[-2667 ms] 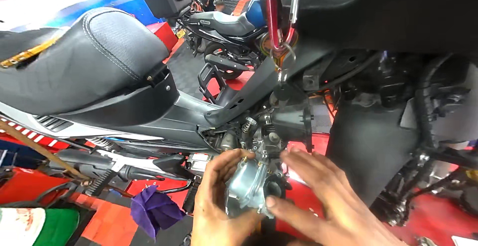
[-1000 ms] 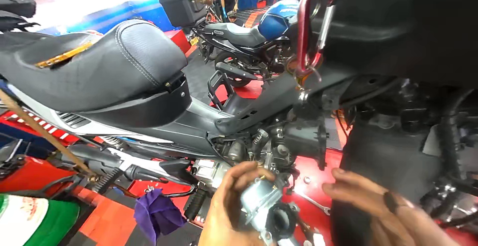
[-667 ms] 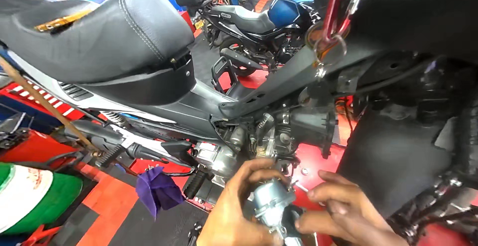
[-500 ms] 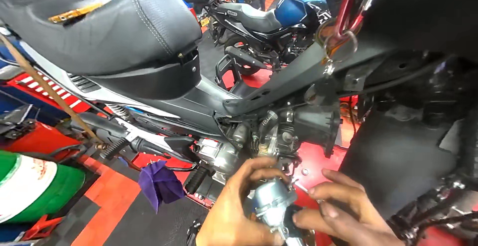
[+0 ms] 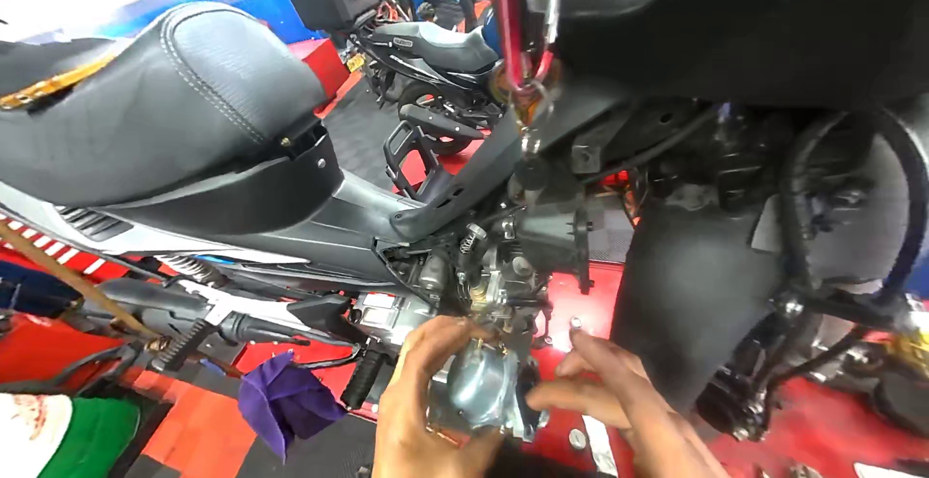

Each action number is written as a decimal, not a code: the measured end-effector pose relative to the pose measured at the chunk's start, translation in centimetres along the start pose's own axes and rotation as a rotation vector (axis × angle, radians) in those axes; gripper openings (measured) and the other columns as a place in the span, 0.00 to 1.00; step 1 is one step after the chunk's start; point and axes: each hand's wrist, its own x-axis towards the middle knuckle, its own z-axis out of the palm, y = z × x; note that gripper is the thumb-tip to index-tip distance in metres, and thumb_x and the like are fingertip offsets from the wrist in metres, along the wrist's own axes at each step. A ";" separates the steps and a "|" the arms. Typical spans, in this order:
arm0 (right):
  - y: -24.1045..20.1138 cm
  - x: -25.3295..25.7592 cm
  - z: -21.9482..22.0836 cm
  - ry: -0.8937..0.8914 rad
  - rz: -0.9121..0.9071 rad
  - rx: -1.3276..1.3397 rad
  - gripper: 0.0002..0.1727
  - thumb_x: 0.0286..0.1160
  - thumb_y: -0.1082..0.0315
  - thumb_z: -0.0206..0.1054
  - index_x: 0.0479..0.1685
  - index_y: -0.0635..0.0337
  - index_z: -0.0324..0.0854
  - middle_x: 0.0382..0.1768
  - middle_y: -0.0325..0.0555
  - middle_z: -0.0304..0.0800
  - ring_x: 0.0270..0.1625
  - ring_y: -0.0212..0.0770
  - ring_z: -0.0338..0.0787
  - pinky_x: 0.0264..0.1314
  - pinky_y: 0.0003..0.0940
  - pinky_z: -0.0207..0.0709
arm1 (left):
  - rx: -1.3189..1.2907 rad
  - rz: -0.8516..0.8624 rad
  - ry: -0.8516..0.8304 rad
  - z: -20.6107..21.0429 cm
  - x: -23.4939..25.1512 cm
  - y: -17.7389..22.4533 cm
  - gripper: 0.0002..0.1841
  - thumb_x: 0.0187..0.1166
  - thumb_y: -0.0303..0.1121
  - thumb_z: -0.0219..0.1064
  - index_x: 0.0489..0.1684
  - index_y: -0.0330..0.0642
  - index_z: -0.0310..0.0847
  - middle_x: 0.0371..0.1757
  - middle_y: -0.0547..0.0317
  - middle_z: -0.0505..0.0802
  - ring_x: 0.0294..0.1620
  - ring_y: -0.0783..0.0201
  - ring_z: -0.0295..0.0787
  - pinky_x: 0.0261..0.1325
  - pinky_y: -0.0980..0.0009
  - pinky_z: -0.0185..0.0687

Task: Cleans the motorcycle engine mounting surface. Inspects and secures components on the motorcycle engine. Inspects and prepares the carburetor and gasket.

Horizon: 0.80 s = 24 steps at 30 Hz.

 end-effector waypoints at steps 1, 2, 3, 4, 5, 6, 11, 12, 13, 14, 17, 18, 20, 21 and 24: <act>0.0 -0.1 0.1 0.009 0.023 0.019 0.62 0.68 0.21 0.55 0.90 0.65 0.49 0.62 0.45 0.91 0.74 0.50 0.80 0.85 0.62 0.58 | 0.055 0.022 0.007 0.0 -0.2 0.1 0.47 0.45 0.34 0.90 0.76 0.51 0.74 0.68 0.51 0.89 0.72 0.47 0.84 0.75 0.48 0.84; 0.0 -0.2 0.3 0.017 0.048 0.039 0.64 0.68 0.20 0.55 0.91 0.67 0.47 0.63 0.45 0.91 0.74 0.51 0.80 0.83 0.62 0.62 | 0.123 0.048 0.015 0.1 -0.3 0.2 0.46 0.46 0.34 0.88 0.76 0.55 0.73 0.69 0.53 0.87 0.73 0.48 0.82 0.76 0.49 0.84; 0.0 -0.4 0.5 0.025 0.073 0.063 0.65 0.68 0.20 0.55 0.92 0.68 0.45 0.64 0.46 0.91 0.74 0.51 0.80 0.81 0.62 0.65 | 0.200 0.074 0.026 0.2 -0.4 0.3 0.46 0.48 0.35 0.87 0.78 0.59 0.72 0.71 0.55 0.86 0.75 0.50 0.81 0.77 0.52 0.82; -0.1 -0.5 0.7 0.028 0.098 0.095 0.65 0.69 0.22 0.55 0.92 0.68 0.42 0.65 0.46 0.90 0.75 0.51 0.79 0.81 0.62 0.66 | 0.261 0.097 0.042 0.4 -0.5 0.4 0.45 0.50 0.36 0.86 0.78 0.63 0.72 0.72 0.57 0.85 0.75 0.52 0.80 0.78 0.54 0.81; -0.1 -0.6 0.9 0.035 0.117 0.132 0.64 0.71 0.23 0.55 0.93 0.69 0.40 0.67 0.48 0.89 0.76 0.52 0.79 0.81 0.62 0.67 | 0.307 0.122 0.061 0.5 -0.6 0.4 0.45 0.52 0.37 0.86 0.78 0.66 0.71 0.73 0.58 0.84 0.76 0.54 0.79 0.78 0.56 0.80; -0.2 -0.7 1.1 0.046 0.133 0.171 0.64 0.72 0.24 0.54 0.93 0.69 0.39 0.68 0.49 0.88 0.76 0.52 0.79 0.82 0.62 0.67 | 0.344 0.148 0.084 0.8 -0.7 0.3 0.45 0.53 0.37 0.85 0.79 0.69 0.70 0.74 0.61 0.83 0.77 0.56 0.78 0.78 0.58 0.79; 0.0 -0.6 2.6 0.099 0.145 0.416 0.60 0.81 0.28 0.46 0.92 0.76 0.33 0.75 0.60 0.81 0.79 0.56 0.79 0.82 0.59 0.73 | 0.482 0.294 0.185 1.5 -0.7 -1.2 0.40 0.59 0.39 0.78 0.77 0.75 0.66 0.73 0.73 0.83 0.79 0.60 0.74 0.83 0.60 0.70; 0.0 -0.5 2.8 0.106 0.155 0.496 0.60 0.83 0.29 0.45 0.91 0.78 0.32 0.76 0.62 0.79 0.80 0.57 0.78 0.82 0.59 0.73 | 0.498 0.318 0.197 1.6 -0.7 -1.6 0.39 0.60 0.38 0.78 0.76 0.74 0.66 0.73 0.75 0.83 0.80 0.60 0.73 0.84 0.60 0.68; -0.2 -0.4 2.9 0.116 0.183 0.576 0.60 0.84 0.28 0.43 0.91 0.78 0.31 0.78 0.63 0.77 0.81 0.57 0.77 0.83 0.58 0.72 | 0.513 0.339 0.210 1.6 -0.6 -1.9 0.38 0.61 0.38 0.77 0.75 0.73 0.66 0.73 0.77 0.84 0.81 0.61 0.73 0.85 0.61 0.66; -0.4 -0.3 3.1 0.134 0.217 0.658 0.60 0.84 0.28 0.43 0.91 0.77 0.30 0.79 0.63 0.76 0.82 0.57 0.76 0.84 0.58 0.71 | 0.527 0.355 0.222 1.7 -0.6 -2.1 0.37 0.61 0.38 0.77 0.73 0.73 0.66 0.72 0.78 0.84 0.81 0.62 0.72 0.86 0.61 0.65; -1.6 0.2 3.3 0.208 0.374 0.911 0.62 0.79 0.23 0.41 0.93 0.72 0.31 0.86 0.63 0.67 0.88 0.57 0.67 0.90 0.59 0.59 | 0.556 0.393 0.265 2.3 -0.6 -3.0 0.30 0.65 0.38 0.74 0.69 0.70 0.69 0.71 0.80 0.85 0.82 0.63 0.71 0.88 0.61 0.59; -2.0 0.5 3.3 0.239 0.436 0.989 0.62 0.77 0.21 0.42 0.94 0.69 0.35 0.87 0.60 0.64 0.89 0.56 0.65 0.91 0.58 0.57 | 0.563 0.398 0.268 2.5 -0.8 -3.4 0.28 0.67 0.39 0.73 0.67 0.69 0.69 0.72 0.80 0.85 0.83 0.63 0.70 0.89 0.60 0.56; -2.4 1.1 3.2 0.324 0.539 1.150 0.59 0.76 0.21 0.42 0.93 0.64 0.45 0.87 0.57 0.66 0.88 0.55 0.68 0.87 0.57 0.62 | 0.552 0.401 0.271 2.6 -1.2 -4.3 0.27 0.67 0.38 0.73 0.66 0.67 0.70 0.71 0.78 0.85 0.83 0.62 0.70 0.89 0.59 0.56; -2.3 1.3 3.1 0.360 0.576 1.235 0.57 0.76 0.21 0.41 0.92 0.61 0.49 0.88 0.56 0.65 0.88 0.56 0.68 0.86 0.58 0.63 | 0.529 0.389 0.279 2.7 -1.2 -4.7 0.29 0.65 0.38 0.74 0.68 0.68 0.69 0.72 0.75 0.85 0.82 0.60 0.71 0.88 0.58 0.59; -2.2 1.3 2.8 0.455 0.571 1.364 0.55 0.78 0.21 0.35 0.91 0.57 0.56 0.88 0.54 0.66 0.87 0.58 0.68 0.85 0.64 0.63 | 0.366 0.253 0.319 2.7 -1.5 -5.1 0.42 0.55 0.37 0.82 0.76 0.70 0.68 0.74 0.63 0.82 0.78 0.54 0.76 0.80 0.53 0.74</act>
